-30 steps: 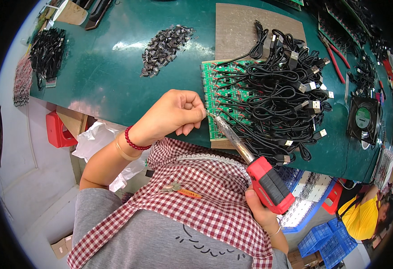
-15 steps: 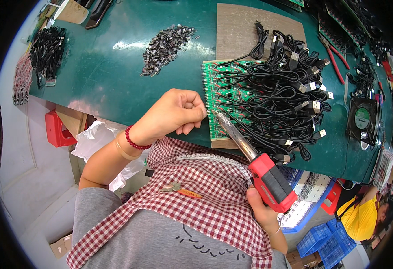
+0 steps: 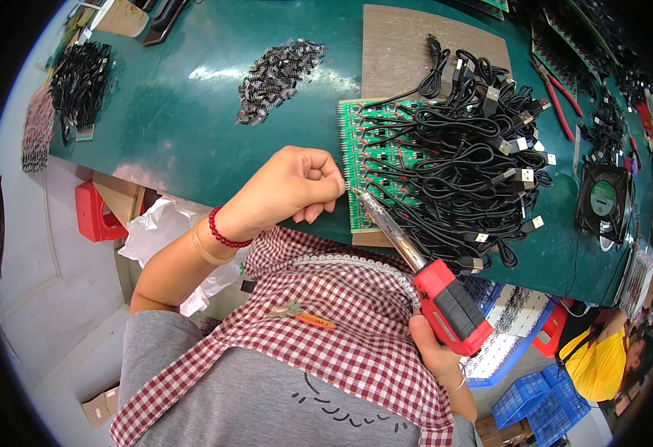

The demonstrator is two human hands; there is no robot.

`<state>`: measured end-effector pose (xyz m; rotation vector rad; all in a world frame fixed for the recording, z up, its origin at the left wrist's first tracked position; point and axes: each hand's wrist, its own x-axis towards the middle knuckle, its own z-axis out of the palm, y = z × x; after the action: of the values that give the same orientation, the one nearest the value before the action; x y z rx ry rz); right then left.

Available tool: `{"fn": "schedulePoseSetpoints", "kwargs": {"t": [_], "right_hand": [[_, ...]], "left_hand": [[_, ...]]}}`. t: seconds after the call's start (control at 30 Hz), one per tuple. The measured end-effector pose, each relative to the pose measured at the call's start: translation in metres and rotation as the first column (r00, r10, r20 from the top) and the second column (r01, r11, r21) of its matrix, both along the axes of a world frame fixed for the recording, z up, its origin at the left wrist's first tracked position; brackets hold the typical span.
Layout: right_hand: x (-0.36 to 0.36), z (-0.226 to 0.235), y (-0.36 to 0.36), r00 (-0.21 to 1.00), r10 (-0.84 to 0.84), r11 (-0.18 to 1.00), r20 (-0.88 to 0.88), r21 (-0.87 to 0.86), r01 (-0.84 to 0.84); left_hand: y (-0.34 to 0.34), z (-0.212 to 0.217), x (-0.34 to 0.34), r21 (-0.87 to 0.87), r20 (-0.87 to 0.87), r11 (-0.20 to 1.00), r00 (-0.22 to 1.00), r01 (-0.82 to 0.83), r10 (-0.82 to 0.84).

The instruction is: The person secures wires to an electronic circuit board by applying hot glue with a hot glue gun.

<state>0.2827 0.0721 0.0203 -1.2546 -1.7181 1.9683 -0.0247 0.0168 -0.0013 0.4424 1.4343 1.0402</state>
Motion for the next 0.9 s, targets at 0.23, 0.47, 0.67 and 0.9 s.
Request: {"fn": "schedulePoseSetpoints", "kwargs": {"t": [0.23,0.47,0.67,0.9], "right_hand": [[-0.008,0.009,-0.004,0.992,-0.105,0.993,0.072,-0.041,0.108],[-0.024,0.011,0.001,0.989,-0.126,0.992,-0.073,0.003,0.127],[-0.008,0.011,0.001,0.997,-0.082,0.993,-0.017,-0.083,0.080],[-0.006,0.008,0.001,0.998,-0.055,0.996,0.022,-0.071,0.056]], "left_hand": [[0.000,0.000,0.000,0.000,-0.010,1.000,1.000,0.009,-0.009],[-0.001,0.000,0.000,-0.011,-0.009,1.000,1.000,0.008,-0.008],[-0.003,0.002,0.000,0.006,-0.035,1.000,0.999,0.008,-0.008],[-0.002,0.000,-0.002,0.010,-0.052,1.000,0.999,0.015,-0.015]]}}
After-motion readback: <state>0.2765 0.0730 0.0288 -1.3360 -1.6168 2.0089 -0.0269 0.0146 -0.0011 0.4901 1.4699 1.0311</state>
